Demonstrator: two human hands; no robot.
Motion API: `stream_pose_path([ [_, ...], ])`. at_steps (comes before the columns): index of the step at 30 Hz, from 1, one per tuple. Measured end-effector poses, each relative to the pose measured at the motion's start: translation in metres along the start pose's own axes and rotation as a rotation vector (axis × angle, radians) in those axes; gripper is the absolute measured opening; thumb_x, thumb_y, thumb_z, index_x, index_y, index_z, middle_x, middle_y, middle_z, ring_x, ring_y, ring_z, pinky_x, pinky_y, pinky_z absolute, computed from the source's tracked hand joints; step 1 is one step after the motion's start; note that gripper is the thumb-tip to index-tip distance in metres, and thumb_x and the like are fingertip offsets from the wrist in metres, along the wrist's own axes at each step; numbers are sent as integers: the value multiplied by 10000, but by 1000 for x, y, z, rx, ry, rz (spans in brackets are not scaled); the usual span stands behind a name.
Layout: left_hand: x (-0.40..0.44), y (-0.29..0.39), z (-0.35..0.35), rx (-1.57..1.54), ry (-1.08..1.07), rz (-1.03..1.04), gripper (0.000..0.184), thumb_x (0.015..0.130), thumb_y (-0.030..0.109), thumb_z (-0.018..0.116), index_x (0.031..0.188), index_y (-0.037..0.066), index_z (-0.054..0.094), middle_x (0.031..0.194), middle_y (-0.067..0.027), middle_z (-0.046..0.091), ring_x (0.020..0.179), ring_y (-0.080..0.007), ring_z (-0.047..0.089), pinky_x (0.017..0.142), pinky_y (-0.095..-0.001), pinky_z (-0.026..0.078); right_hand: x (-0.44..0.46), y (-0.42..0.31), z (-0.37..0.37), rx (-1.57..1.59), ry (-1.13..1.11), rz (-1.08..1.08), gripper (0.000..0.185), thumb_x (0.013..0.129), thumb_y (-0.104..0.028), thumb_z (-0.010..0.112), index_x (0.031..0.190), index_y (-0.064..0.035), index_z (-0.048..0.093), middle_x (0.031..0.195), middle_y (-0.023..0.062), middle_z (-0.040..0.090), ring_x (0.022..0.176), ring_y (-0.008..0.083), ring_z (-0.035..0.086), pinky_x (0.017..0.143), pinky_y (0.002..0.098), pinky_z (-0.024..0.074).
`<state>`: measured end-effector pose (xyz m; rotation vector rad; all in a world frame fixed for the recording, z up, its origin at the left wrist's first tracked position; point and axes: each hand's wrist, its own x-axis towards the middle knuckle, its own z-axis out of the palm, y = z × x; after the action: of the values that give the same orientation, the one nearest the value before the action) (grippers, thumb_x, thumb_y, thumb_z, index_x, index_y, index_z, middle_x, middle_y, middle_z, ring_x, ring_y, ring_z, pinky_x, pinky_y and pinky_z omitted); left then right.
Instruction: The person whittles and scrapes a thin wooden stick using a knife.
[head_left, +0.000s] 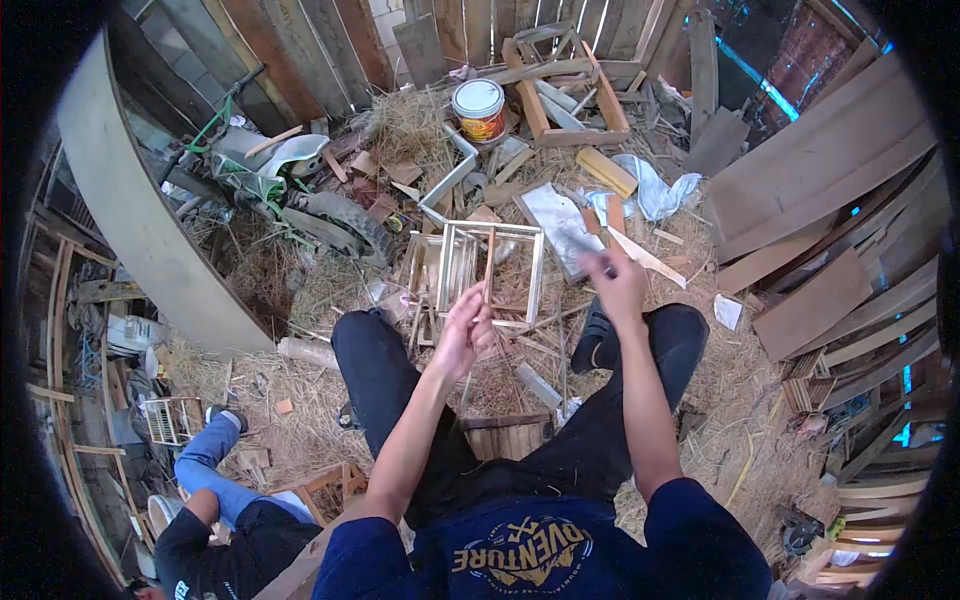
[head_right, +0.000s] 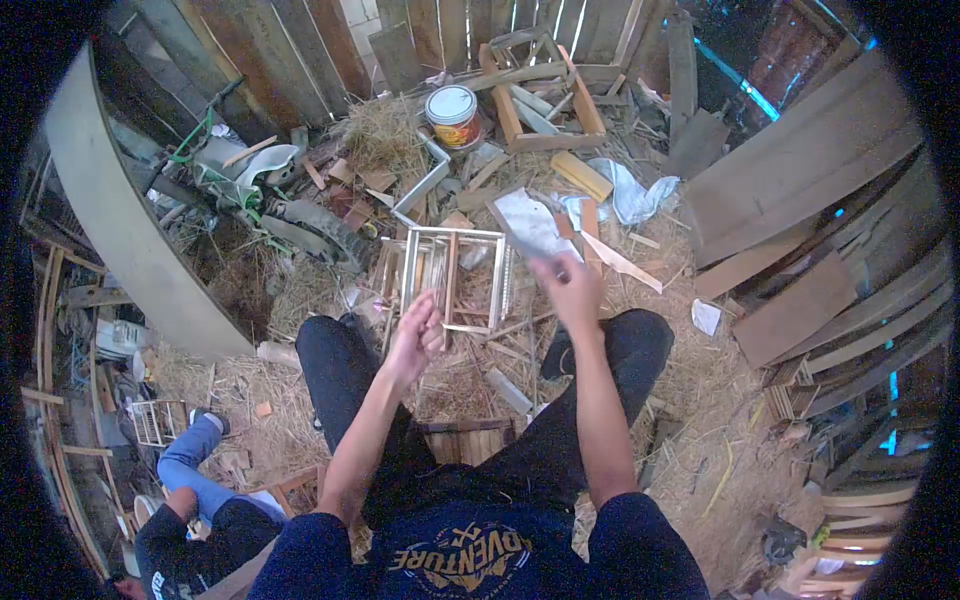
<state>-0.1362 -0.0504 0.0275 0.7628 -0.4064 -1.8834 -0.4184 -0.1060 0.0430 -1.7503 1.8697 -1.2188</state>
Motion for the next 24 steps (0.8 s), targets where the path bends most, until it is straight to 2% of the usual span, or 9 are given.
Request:
stream_pose_path([
  [3, 3, 1, -10, -19, 54, 93, 368, 1048, 174, 487, 1403, 94, 434, 778, 17, 493, 512, -36, 314, 446, -204, 244, -32, -22, 24, -36, -209, -196, 500, 825, -563, 723, 910, -71, 721, 677, 123, 677, 598, 282, 668, 593, 393, 509],
  [6, -1, 0, -6, 18, 54, 66, 361, 1048, 160, 470, 1401, 99, 429, 791, 11, 560, 495, -32, 336, 436, -201, 256, -41, -35, 50, 54, -305, -240, 485, 821, -556, 728, 915, -80, 725, 676, 133, 675, 624, 292, 684, 596, 399, 514],
  [9, 0, -8, -11, 72, 46, 53, 334, 1051, 163, 465, 1379, 101, 460, 780, 19, 550, 494, -31, 338, 435, -197, 263, -42, -49, 67, 41, -448, -268, 478, 826, -547, 724, 914, -77, 726, 673, 141, 667, 621, 300, 680, 594, 401, 512],
  [10, -2, -8, -10, 91, 86, 41, 313, 1045, 131, 452, 1355, 105, 487, 777, 24, 546, 501, -28, 346, 441, -195, 273, -43, -52, 75, 29, -429, -357, 463, 830, -530, 725, 916, -75, 722, 682, 145, 665, 627, 312, 676, 591, 400, 511],
  [14, -10, -9, -20, 72, 84, 76, 364, 1039, 126, 454, 1403, 122, 461, 733, 35, 488, 507, -39, 331, 466, -213, 289, -55, -71, 93, 90, -511, -259, 437, 819, -510, 742, 950, -93, 727, 718, 146, 676, 656, 321, 679, 589, 395, 511],
  [18, -26, 6, -27, 166, 103, 44, 362, 1048, 142, 431, 1409, 130, 448, 710, 50, 428, 496, -35, 311, 448, -214, 266, -58, -94, 93, 64, -486, -393, 391, 802, -423, 785, 972, -79, 715, 705, 132, 664, 632, 295, 672, 589, 386, 512],
  [21, -31, 12, -41, 34, 20, 52, 354, 1034, 130, 430, 1385, 149, 465, 694, 67, 383, 482, -37, 292, 436, -222, 232, -61, -110, 102, 51, -526, -359, 401, 813, -473, 754, 953, -100, 719, 726, 140, 673, 683, 330, 681, 626, 396, 519],
  [22, -33, 14, -44, -35, 23, 65, 331, 1035, 138, 436, 1364, 148, 471, 669, 63, 353, 470, -43, 274, 431, -229, 224, -62, -111, 112, 112, -437, -443, 400, 801, -470, 764, 937, -96, 719, 718, 130, 674, 692, 332, 680, 633, 398, 521],
  [24, -38, 22, -48, -43, 26, 70, 325, 1037, 135, 429, 1359, 148, 468, 661, 56, 354, 464, -49, 273, 426, -231, 221, -63, -118, 118, 55, -453, -428, 403, 786, -439, 790, 949, -77, 727, 754, 129, 691, 665, 293, 688, 620, 381, 523],
])
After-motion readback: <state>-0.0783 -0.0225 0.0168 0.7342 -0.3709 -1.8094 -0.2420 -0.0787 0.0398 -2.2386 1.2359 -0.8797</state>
